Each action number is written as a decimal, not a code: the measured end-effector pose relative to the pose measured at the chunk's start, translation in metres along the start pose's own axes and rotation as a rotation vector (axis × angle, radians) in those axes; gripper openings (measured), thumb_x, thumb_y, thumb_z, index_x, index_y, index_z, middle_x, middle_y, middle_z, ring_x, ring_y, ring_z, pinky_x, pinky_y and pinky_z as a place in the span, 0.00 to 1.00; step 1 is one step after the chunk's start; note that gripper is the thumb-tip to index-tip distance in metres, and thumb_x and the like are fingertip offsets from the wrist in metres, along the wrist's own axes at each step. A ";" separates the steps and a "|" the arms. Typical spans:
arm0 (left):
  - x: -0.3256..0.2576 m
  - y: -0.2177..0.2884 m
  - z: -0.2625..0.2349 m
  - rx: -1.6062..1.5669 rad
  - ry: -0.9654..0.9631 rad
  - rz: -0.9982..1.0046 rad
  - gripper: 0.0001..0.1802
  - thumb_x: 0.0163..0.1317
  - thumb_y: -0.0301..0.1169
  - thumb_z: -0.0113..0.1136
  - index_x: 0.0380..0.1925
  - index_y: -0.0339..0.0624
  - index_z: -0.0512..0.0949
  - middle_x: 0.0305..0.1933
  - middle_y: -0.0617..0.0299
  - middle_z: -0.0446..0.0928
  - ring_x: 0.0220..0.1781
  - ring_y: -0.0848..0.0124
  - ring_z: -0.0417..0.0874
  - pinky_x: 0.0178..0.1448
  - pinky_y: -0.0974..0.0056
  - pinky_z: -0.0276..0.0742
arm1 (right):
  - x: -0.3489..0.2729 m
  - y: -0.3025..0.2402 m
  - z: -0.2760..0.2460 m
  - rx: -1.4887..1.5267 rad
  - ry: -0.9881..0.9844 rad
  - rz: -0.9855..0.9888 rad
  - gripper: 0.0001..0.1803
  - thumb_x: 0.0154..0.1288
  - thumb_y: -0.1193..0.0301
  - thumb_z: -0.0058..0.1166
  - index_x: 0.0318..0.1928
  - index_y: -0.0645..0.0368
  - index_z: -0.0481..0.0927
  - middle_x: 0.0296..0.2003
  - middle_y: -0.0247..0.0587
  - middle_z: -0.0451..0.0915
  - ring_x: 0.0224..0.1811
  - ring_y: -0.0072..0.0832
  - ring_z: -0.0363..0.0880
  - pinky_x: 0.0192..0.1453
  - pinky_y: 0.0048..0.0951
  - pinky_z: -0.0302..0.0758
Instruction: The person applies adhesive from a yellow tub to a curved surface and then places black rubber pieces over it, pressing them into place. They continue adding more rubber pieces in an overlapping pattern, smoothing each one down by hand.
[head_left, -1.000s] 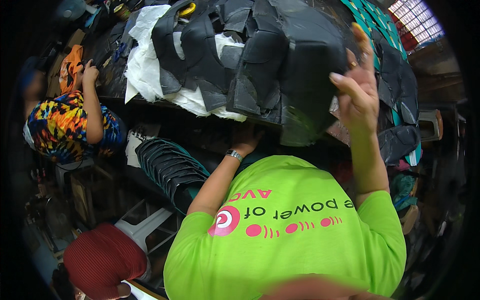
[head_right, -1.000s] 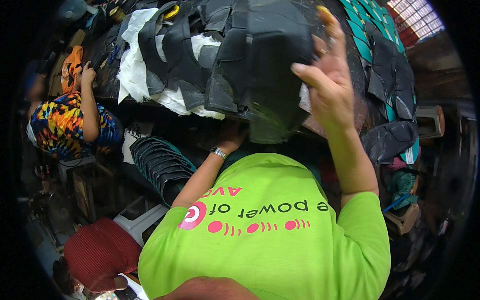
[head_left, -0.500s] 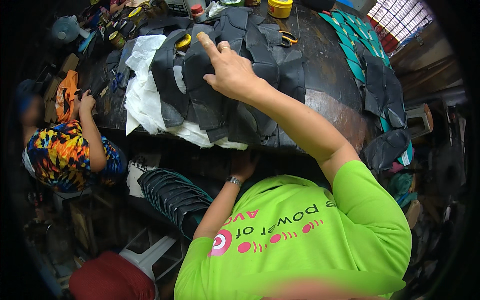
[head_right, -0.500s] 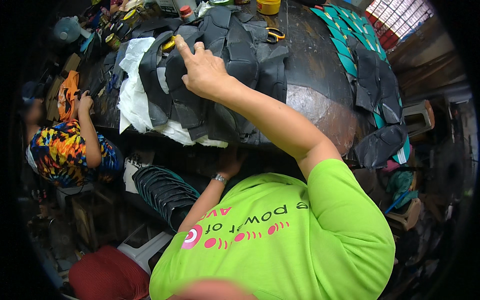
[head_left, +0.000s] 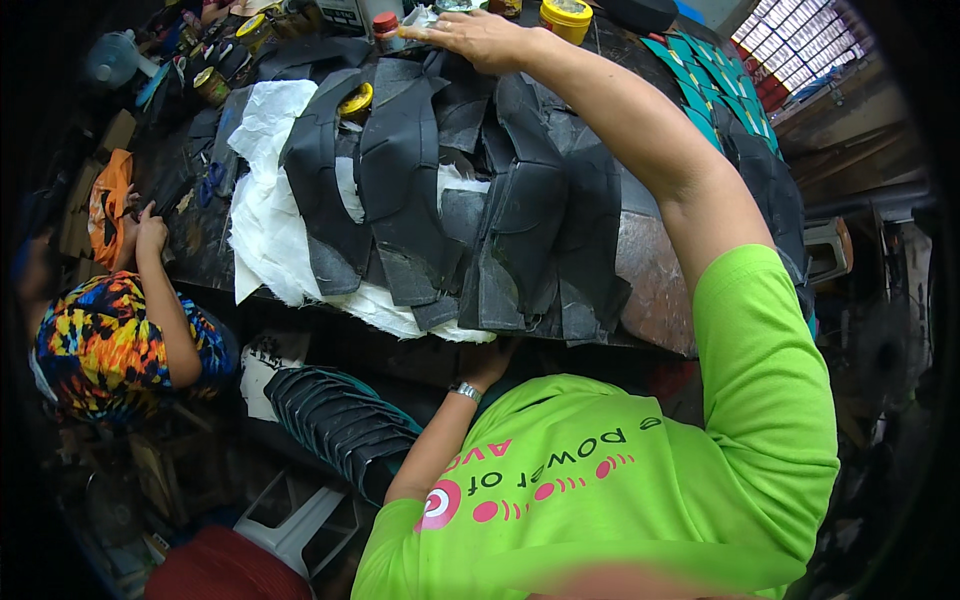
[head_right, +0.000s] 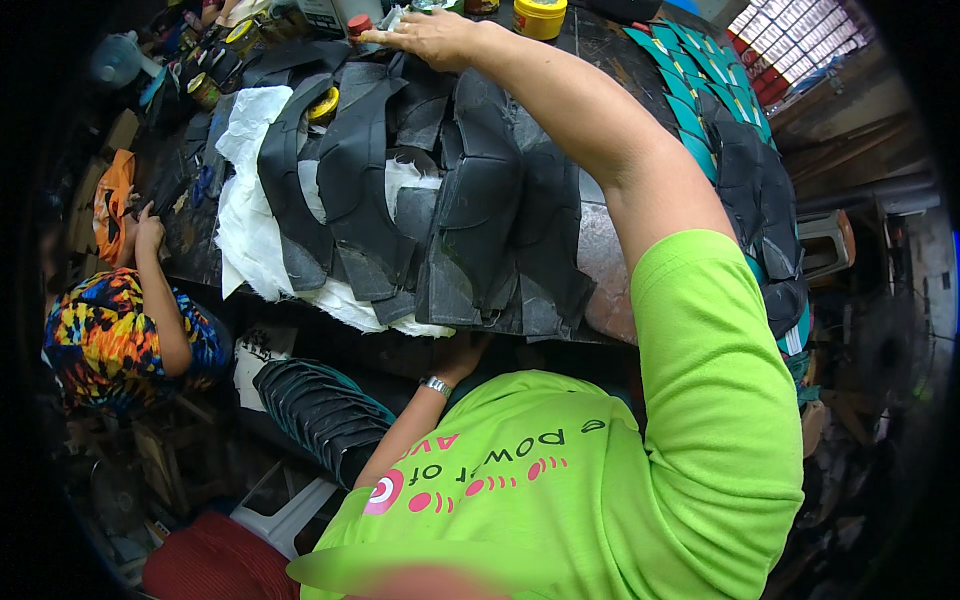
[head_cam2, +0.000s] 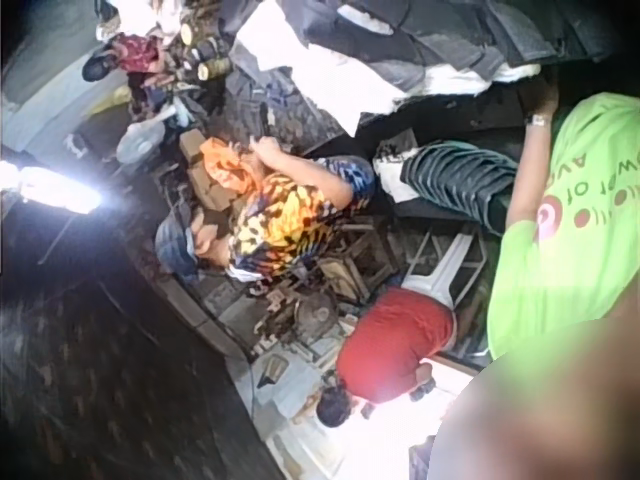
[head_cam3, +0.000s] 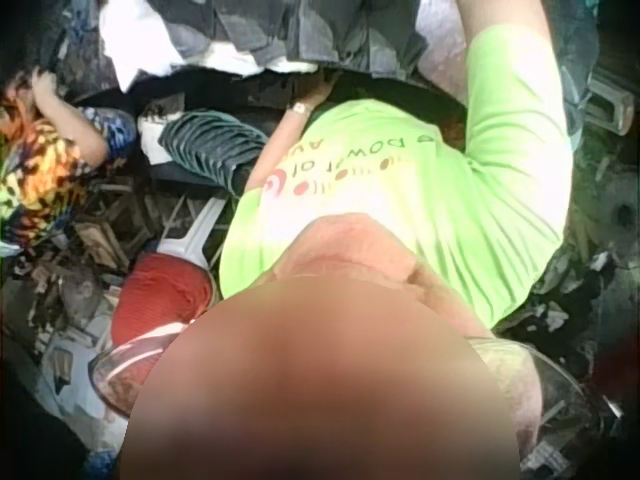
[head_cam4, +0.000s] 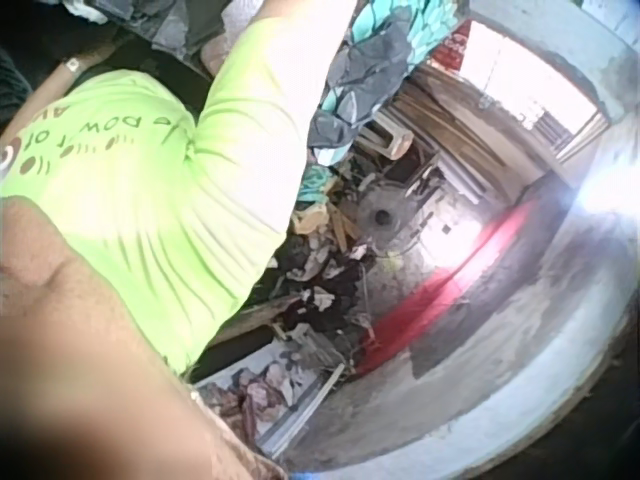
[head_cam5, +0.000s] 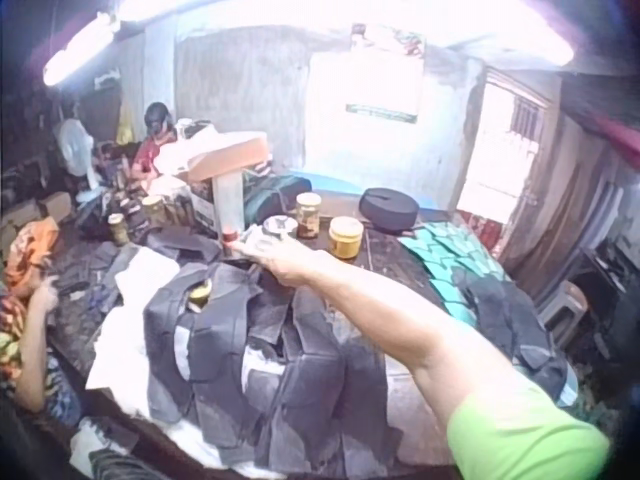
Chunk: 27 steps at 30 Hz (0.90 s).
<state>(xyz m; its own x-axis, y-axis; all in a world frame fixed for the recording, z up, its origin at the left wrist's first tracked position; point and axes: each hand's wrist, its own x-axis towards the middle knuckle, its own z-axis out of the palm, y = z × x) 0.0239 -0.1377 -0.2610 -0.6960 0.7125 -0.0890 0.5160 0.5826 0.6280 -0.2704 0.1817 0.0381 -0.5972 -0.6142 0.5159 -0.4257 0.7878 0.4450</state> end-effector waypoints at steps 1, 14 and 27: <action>0.000 0.000 0.001 -0.009 -0.010 -0.007 0.42 0.67 0.60 0.55 0.70 0.40 0.66 0.75 0.42 0.64 0.76 0.44 0.64 0.74 0.46 0.64 | 0.001 0.009 0.002 0.060 -0.012 -0.057 0.40 0.64 0.80 0.45 0.77 0.44 0.58 0.55 0.49 0.77 0.55 0.46 0.74 0.61 0.49 0.67; -0.014 0.043 -0.058 -0.146 -0.132 -0.029 0.27 0.67 0.41 0.58 0.61 0.35 0.73 0.58 0.46 0.77 0.59 0.52 0.78 0.64 0.54 0.73 | -0.023 0.055 -0.020 0.251 -0.148 0.111 0.33 0.68 0.75 0.43 0.74 0.51 0.64 0.62 0.51 0.76 0.62 0.48 0.75 0.66 0.46 0.71; 0.065 0.129 -0.316 0.064 0.677 0.256 0.43 0.58 0.40 0.74 0.69 0.36 0.66 0.71 0.44 0.66 0.72 0.53 0.69 0.72 0.55 0.68 | -0.005 0.027 -0.045 0.454 -0.528 0.373 0.51 0.52 0.86 0.49 0.79 0.47 0.52 0.59 0.58 0.77 0.57 0.52 0.80 0.57 0.43 0.78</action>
<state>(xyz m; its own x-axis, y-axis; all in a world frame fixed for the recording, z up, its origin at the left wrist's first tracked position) -0.1128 -0.1399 0.0586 -0.6952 0.4435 0.5657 0.7180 0.4663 0.5168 -0.2480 0.2036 0.0806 -0.9503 -0.2927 0.1062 -0.3023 0.9489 -0.0902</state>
